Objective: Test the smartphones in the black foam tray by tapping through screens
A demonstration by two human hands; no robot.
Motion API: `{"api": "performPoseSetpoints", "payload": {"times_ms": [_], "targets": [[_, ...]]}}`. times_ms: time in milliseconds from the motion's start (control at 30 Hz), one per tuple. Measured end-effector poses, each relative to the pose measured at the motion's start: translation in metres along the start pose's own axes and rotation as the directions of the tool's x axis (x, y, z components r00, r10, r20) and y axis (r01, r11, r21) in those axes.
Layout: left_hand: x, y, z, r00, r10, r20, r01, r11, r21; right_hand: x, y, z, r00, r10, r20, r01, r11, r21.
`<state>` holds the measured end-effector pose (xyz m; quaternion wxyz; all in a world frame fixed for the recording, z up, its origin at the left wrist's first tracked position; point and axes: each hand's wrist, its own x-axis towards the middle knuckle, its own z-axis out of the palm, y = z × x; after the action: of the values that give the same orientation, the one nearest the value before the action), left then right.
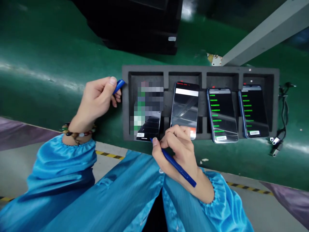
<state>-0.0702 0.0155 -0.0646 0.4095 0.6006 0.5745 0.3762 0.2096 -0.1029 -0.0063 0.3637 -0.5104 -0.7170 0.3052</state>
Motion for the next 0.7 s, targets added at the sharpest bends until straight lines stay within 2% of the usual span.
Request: {"api": "performPoseSetpoints", "payload": {"times_ms": [433,533,633,700], "targets": [[0.0,0.001,-0.001,1.0,-0.001,0.006,0.001,1.0,0.002,0.003,0.002,0.005,0.999,-0.01,0.043,0.012,0.999,-0.049],[0.0,0.001,0.0,1.0,-0.004,-0.004,0.004,1.0,-0.002,0.001,-0.002,0.006,1.0,0.008,0.028,-0.008,1.0,-0.006],[0.001,-0.002,-0.002,1.0,-0.023,-0.018,0.023,1.0,-0.015,-0.001,-0.001,-0.004,0.991,0.112,-0.066,-0.098,0.976,0.195],[0.001,-0.004,-0.004,0.999,-0.041,-0.026,0.04,0.998,-0.038,-0.003,0.014,-0.024,0.962,0.161,-0.22,-0.086,0.946,0.313]]}}
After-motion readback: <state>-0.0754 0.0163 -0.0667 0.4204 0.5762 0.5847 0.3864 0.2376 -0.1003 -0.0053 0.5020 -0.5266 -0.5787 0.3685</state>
